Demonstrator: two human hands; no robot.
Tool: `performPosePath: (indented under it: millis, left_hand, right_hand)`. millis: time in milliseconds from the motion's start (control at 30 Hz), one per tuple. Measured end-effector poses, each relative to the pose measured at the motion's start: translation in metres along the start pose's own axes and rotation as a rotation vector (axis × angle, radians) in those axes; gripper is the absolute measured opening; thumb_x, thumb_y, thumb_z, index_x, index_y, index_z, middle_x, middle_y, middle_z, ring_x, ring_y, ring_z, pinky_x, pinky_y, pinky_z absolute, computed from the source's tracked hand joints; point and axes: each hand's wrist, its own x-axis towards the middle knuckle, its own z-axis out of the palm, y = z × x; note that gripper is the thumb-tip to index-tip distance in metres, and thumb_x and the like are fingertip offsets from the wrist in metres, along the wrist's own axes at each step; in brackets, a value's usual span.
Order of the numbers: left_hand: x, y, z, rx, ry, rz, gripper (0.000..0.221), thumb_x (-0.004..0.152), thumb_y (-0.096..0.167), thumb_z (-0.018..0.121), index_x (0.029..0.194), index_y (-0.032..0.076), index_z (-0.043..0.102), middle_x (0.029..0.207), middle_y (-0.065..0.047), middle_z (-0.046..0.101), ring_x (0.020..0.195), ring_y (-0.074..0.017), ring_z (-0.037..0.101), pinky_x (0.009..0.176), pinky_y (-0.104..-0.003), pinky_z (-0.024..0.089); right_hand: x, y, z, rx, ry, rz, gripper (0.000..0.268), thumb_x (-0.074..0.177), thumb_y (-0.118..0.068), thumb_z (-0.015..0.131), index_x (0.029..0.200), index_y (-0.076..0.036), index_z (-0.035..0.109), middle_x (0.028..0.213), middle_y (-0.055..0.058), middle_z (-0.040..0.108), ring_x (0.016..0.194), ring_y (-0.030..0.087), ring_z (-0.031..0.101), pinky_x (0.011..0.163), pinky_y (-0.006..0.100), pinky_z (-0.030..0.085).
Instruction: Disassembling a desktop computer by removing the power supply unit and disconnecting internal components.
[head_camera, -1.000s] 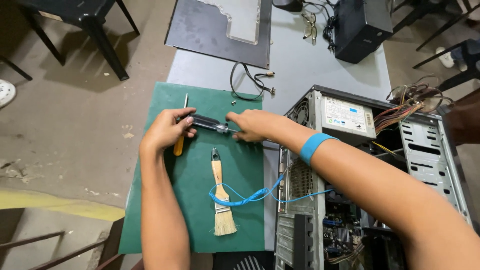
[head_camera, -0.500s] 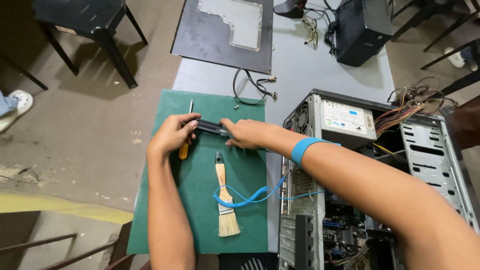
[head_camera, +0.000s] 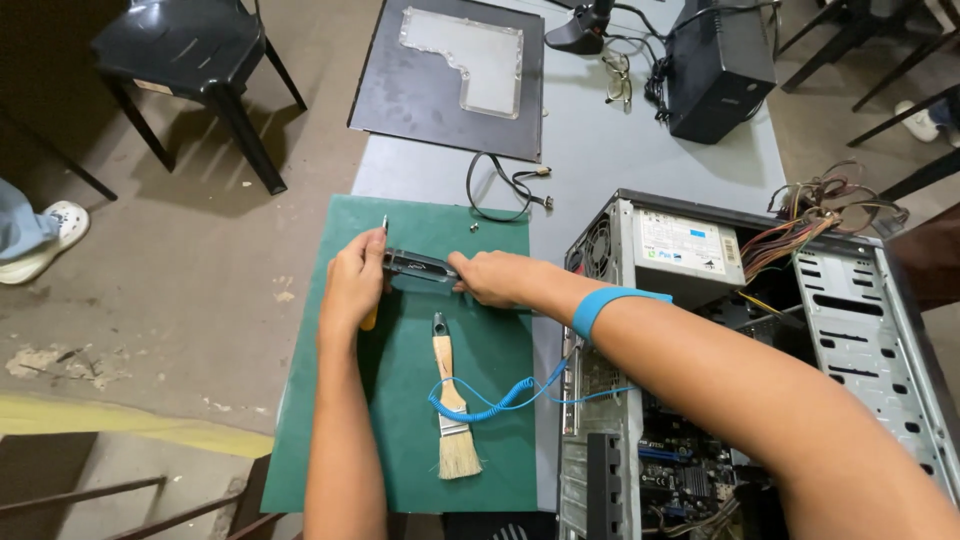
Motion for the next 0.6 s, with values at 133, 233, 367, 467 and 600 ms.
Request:
performPosePath:
  millis: [133,233,367,467,600]
  left_hand:
    - [0.0,-0.023,0.006,0.144,0.236,0.173,0.033,0.107,0.027,0.053,0.123,0.007,0.073,0.094,-0.021,0.074,0.095,-0.0445,0.068,0.087,-0.052,0.052]
    - [-0.005,-0.04,-0.004,0.492,0.15,0.002,0.049,0.105,0.052,0.051,0.129,0.014,0.071,0.115,-0.018,0.063,0.111,-0.0437,0.062,0.1,-0.051,0.047]
    - [0.001,-0.058,-0.006,0.538,-0.062,-0.091,0.058,0.092,0.044,0.065,0.14,0.011,0.064,0.121,-0.019,0.059,0.115,-0.0511,0.063,0.102,-0.057,0.048]
    - [0.029,-0.063,0.0,0.603,-0.048,0.037,0.051,0.087,0.031,0.075,0.135,0.014,0.068,0.114,-0.016,0.064,0.113,-0.0471,0.065,0.098,-0.055,0.05]
    - [0.094,-0.065,0.017,0.555,-0.08,0.295,0.03,0.089,0.017,0.073,0.119,0.019,0.078,0.104,-0.019,0.071,0.106,-0.0489,0.065,0.094,-0.057,0.051]
  right_hand:
    - [0.0,0.001,-0.002,0.006,-0.018,-0.009,0.039,0.108,-0.039,0.041,0.127,-0.005,0.04,0.11,0.032,0.068,0.104,0.054,0.068,0.088,0.058,0.058]
    - [0.0,-0.002,-0.002,-0.007,-0.027,-0.022,0.039,0.108,-0.038,0.042,0.129,-0.005,0.04,0.108,0.031,0.068,0.102,0.052,0.069,0.086,0.056,0.059]
    - [-0.004,-0.005,-0.001,-0.008,-0.088,-0.027,0.043,0.109,-0.038,0.04,0.137,-0.007,0.038,0.114,0.031,0.067,0.107,0.052,0.067,0.092,0.056,0.057]
    - [-0.003,-0.005,-0.003,-0.018,-0.103,-0.024,0.045,0.108,-0.039,0.04,0.139,-0.007,0.036,0.116,0.031,0.067,0.109,0.051,0.067,0.093,0.056,0.057]
    - [0.0,-0.004,-0.001,-0.029,-0.136,-0.023,0.048,0.108,-0.041,0.041,0.143,-0.009,0.035,0.119,0.03,0.066,0.112,0.051,0.066,0.095,0.057,0.057]
